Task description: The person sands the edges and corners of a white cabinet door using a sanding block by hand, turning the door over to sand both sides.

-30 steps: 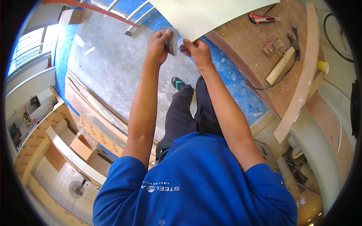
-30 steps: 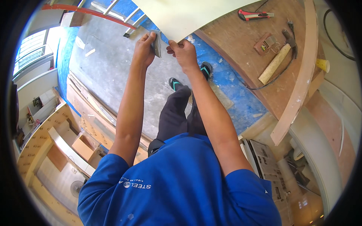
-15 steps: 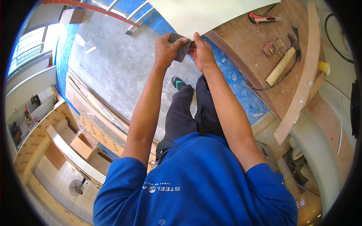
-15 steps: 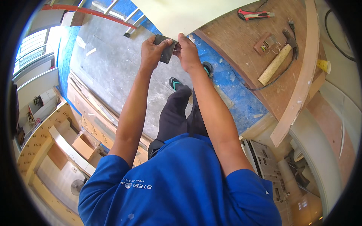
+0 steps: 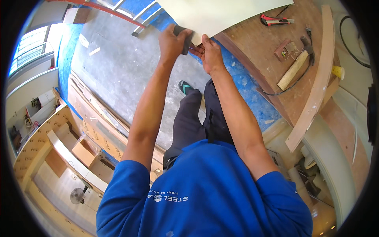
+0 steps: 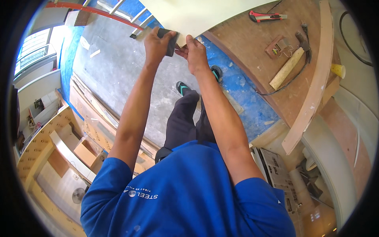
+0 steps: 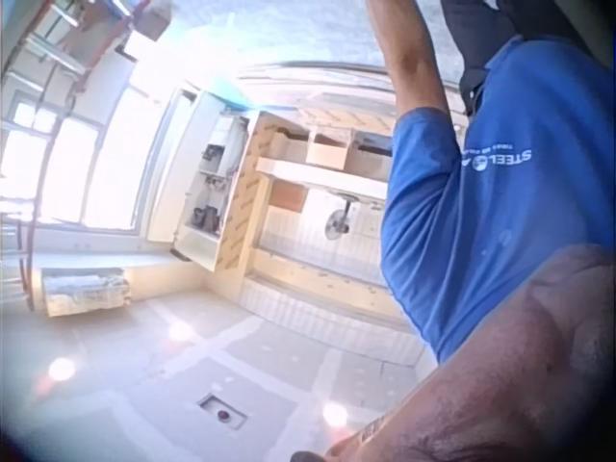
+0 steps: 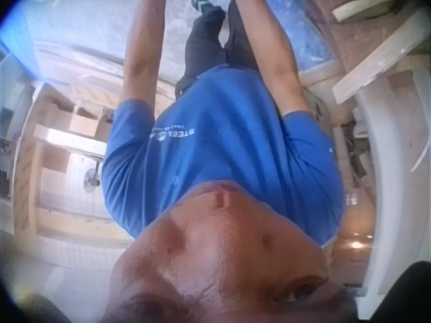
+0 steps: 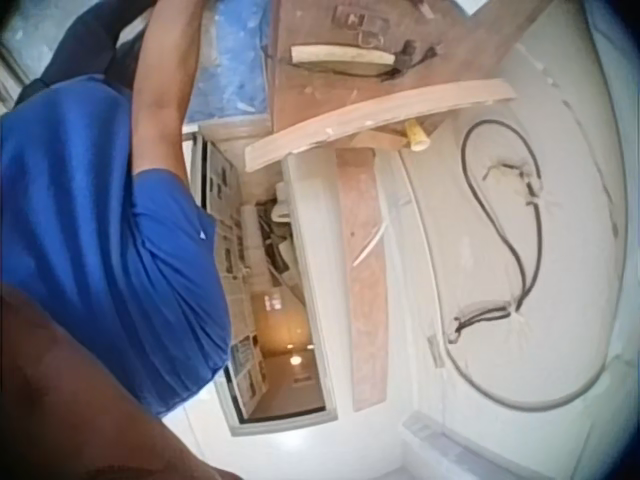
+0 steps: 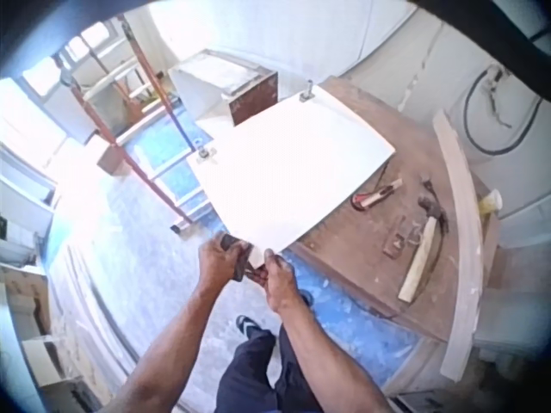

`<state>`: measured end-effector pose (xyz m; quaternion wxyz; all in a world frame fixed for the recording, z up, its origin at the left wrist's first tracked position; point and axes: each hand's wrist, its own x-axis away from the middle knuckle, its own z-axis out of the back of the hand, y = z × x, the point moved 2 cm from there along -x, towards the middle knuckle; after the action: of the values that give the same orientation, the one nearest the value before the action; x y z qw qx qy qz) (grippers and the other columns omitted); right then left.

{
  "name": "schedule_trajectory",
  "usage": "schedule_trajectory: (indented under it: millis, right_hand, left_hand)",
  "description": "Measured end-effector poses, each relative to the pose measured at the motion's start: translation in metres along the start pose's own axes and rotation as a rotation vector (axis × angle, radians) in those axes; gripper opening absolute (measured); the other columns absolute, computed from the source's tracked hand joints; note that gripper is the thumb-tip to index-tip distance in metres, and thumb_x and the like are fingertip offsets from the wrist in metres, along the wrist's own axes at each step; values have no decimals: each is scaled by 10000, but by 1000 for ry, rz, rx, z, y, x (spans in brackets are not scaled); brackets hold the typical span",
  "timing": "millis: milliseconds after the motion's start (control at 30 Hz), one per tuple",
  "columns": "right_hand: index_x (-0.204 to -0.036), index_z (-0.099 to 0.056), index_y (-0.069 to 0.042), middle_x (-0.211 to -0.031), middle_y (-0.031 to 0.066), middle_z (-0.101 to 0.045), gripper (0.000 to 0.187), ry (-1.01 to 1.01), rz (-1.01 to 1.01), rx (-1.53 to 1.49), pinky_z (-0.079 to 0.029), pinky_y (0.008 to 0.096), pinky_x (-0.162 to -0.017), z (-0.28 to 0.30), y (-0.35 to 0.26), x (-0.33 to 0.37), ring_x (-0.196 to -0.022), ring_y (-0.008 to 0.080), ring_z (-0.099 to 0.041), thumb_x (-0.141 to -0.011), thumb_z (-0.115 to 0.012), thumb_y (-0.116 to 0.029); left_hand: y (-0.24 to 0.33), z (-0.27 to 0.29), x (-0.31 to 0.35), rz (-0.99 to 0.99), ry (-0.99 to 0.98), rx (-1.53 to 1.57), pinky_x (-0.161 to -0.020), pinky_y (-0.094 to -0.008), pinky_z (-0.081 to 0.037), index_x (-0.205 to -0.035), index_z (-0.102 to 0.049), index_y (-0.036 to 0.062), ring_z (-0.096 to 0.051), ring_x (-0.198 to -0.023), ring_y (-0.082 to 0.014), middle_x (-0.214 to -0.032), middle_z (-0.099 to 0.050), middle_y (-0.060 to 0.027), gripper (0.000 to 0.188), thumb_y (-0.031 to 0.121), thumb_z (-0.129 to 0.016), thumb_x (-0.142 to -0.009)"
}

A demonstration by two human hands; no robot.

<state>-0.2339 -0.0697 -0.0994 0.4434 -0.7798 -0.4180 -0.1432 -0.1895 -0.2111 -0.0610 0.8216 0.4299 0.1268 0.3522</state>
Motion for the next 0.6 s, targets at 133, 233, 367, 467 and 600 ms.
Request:
schedule_trajectory:
  millis: [133, 233, 367, 467, 600]
  right_hand:
    - [-1199, -610, -13, -980, 74, -661, 339, -8, 19, 20, -616, 394, -840, 8, 3, -6, -918, 223, -710, -1092, -530, -324]
    - [-1158, -606, -28, -959, 72, -652, 326, -4, -6, -22, -603, 399, -842, 4, 3, -7, -889, 220, -694, -1085, -545, -339]
    - [-1120, -603, -38, -928, 66, -634, 303, 32, -6, -14, -598, 394, -836, -4, -3, 2, -888, 221, -686, -1083, -553, -334]
    - [-1141, -606, -28, -945, 65, -634, 300, 11, 2, -9, -601, 383, -813, 3, -1, -1, -885, 212, -687, -1090, -537, -315]
    - [-1123, -592, -45, -959, 88, -657, 319, -24, -14, -17, -576, 400, -855, 11, 6, -7, -881, 233, -684, -1070, -579, -359]
  left_hand:
    - [10, -6, 32, -67, -45, 16, -698, -424, -556, -935, -717, 3, -730, -742, -333, -822, -733, -210, 329, 301, -813, -835]
    - [4, 4, -3, 101, -19, 197, -659, -422, -548, -887, -691, -6, -719, -709, -335, -797, -734, -194, 327, 288, -820, -826]
    - [-13, -14, 31, -157, 80, 44, -645, -417, -542, -872, -680, -8, -697, -672, -329, -763, -712, -200, 291, 238, -826, -824]
    - [2, -7, 19, -25, 8, 84, -643, -427, -536, -853, -659, -13, -704, -685, -346, -762, -698, -223, 344, 283, -831, -824]
    - [-2, -8, 20, -2, 58, 6, -639, -419, -538, -863, -668, -14, -710, -688, -338, -771, -714, -214, 348, 294, -826, -827]
